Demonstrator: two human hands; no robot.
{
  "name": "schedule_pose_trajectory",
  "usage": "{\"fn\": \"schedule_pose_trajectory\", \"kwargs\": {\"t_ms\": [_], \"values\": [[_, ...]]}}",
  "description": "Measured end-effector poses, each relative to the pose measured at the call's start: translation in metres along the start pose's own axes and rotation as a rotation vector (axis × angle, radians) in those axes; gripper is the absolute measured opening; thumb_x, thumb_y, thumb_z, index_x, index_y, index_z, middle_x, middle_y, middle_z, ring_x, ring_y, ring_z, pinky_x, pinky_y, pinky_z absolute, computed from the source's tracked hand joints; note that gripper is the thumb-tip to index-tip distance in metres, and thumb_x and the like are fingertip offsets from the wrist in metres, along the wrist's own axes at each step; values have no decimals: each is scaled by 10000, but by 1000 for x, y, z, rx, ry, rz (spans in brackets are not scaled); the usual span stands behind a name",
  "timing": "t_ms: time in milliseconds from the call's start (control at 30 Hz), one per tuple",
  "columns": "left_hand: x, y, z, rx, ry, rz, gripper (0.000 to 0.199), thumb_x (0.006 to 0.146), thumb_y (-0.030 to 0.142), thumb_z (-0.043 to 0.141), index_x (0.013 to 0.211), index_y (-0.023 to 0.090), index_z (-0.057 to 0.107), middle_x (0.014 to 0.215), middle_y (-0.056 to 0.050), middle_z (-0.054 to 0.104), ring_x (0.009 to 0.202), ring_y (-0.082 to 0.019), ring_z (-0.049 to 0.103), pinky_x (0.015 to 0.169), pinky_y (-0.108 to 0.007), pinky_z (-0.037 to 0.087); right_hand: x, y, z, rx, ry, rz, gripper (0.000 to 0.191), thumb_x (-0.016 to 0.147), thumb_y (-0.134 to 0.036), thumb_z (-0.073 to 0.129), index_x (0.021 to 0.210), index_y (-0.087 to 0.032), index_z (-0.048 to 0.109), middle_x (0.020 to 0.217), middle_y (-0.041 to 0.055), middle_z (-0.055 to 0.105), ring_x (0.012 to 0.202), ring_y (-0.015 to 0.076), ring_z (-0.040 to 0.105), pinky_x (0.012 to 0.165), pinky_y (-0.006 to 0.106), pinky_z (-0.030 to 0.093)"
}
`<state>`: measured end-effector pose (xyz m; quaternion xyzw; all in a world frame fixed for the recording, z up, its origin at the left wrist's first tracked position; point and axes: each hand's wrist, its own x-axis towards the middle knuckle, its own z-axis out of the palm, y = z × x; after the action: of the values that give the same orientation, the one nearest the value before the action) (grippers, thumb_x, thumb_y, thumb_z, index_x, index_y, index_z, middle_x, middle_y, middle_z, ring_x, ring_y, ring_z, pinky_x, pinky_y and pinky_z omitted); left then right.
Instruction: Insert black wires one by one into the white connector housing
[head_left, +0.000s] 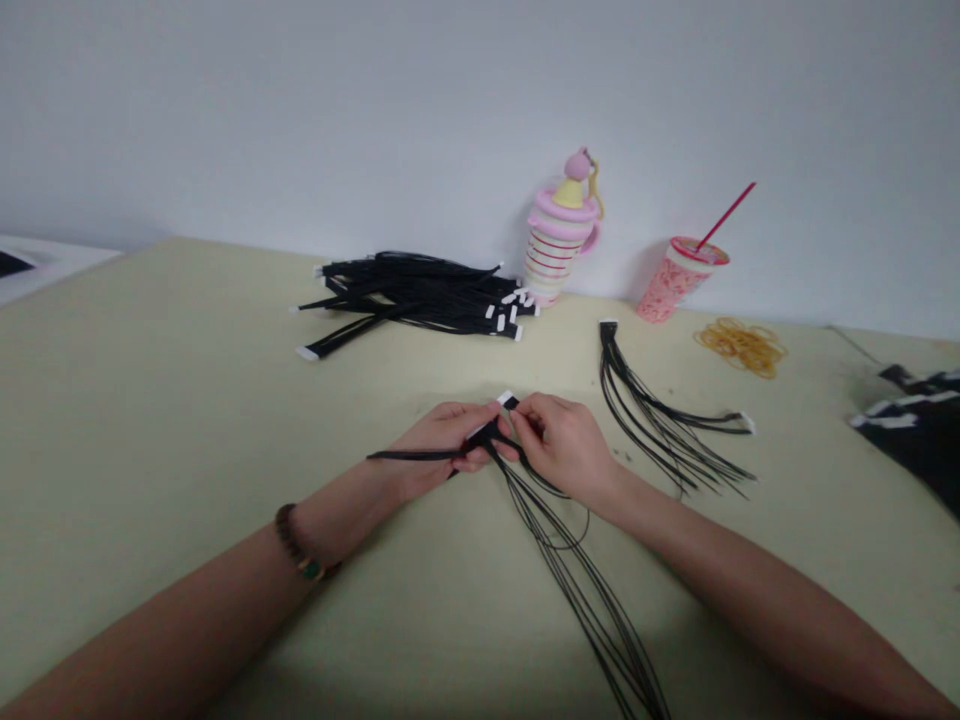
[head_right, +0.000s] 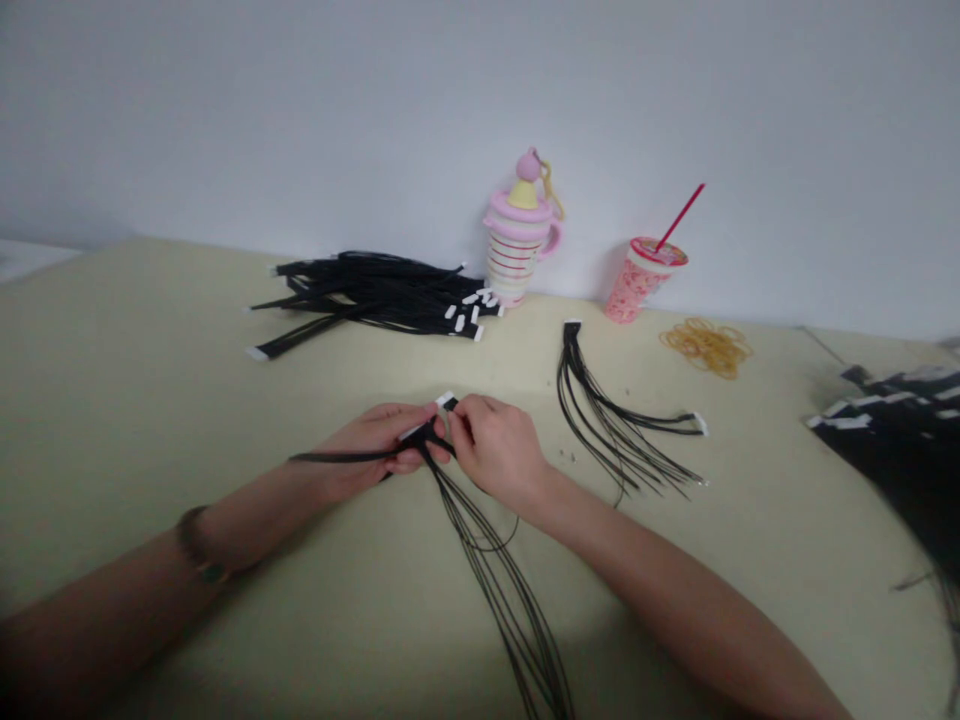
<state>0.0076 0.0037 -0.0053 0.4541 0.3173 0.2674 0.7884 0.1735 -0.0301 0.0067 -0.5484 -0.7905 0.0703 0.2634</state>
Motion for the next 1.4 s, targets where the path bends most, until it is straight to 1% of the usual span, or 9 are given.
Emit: {"fn": "schedule_pose_trajectory", "kwargs": {"t_ms": [367,533,667,767,967,1100,1167,1300,1400], "values": [[-2,-1,7,59,42,59,285,846,346,491,775,80,565,704,-147,616,395,-37,319,380,-158,205,4,3,3,319,3,58,135,848,-222,451,777,-139,531,698,31,556,619,129,505,579,240,361],[2,0,4,-147,165,103,245,812,318,561,783,75,552,766,-155,614,416,-27,330,378,-137,194,17,22,-37,1125,-312,539,242,769,-342,541,915,-171,449,525,-78,293,378,49,259,381,167,175],[3,2,8,-74,225,135,254,816,318,556,763,69,549,744,-152,616,393,-27,332,357,-134,207,17,42,-74,1309,-295,571,249,724,-319,595,895,-166,500,575,-60,286,412,37,207,386,173,135],[1,3,8,-60,203,126,259,835,316,537,762,68,546,703,-131,606,380,-23,321,344,-126,212,14,50,-73,1225,-232,556,227,688,-310,628,795,-138,525,605,-35,368,445,44,274,401,179,192],[-1,9,-8,-475,62,-1,171,895,205,438,830,85,542,729,-82,558,428,-25,359,353,-105,252,9,54,-29,711,-236,379,268,755,-387,546,707,-123,548,535,-13,432,486,97,391,461,213,319],[0,9,-10,-450,100,52,194,903,204,422,838,70,547,815,-141,586,431,-27,360,358,-111,271,7,43,-39,177,314,102,194,775,-316,545,745,-130,593,821,82,525,815,188,492,658,276,404],[1,7,-8,-428,105,77,187,894,209,441,839,68,550,832,-157,593,432,-28,358,362,-111,273,3,28,-49,77,415,10,139,799,-261,531,779,-137,590,791,66,528,776,169,498,666,263,396],[1,3,-5,-352,86,118,187,852,244,523,833,62,560,832,-176,603,425,-24,347,366,-111,253,-6,-3,-42,76,-28,-116,181,848,-201,476,717,-150,590,630,5,541,553,106,480,538,220,351],[1,0,-5,-303,83,148,216,826,277,563,810,62,563,815,-180,611,413,-21,339,370,-118,244,-10,-12,-20,-6,-137,-152,213,876,-206,440,758,-144,607,696,34,567,645,142,519,593,244,358]]}}
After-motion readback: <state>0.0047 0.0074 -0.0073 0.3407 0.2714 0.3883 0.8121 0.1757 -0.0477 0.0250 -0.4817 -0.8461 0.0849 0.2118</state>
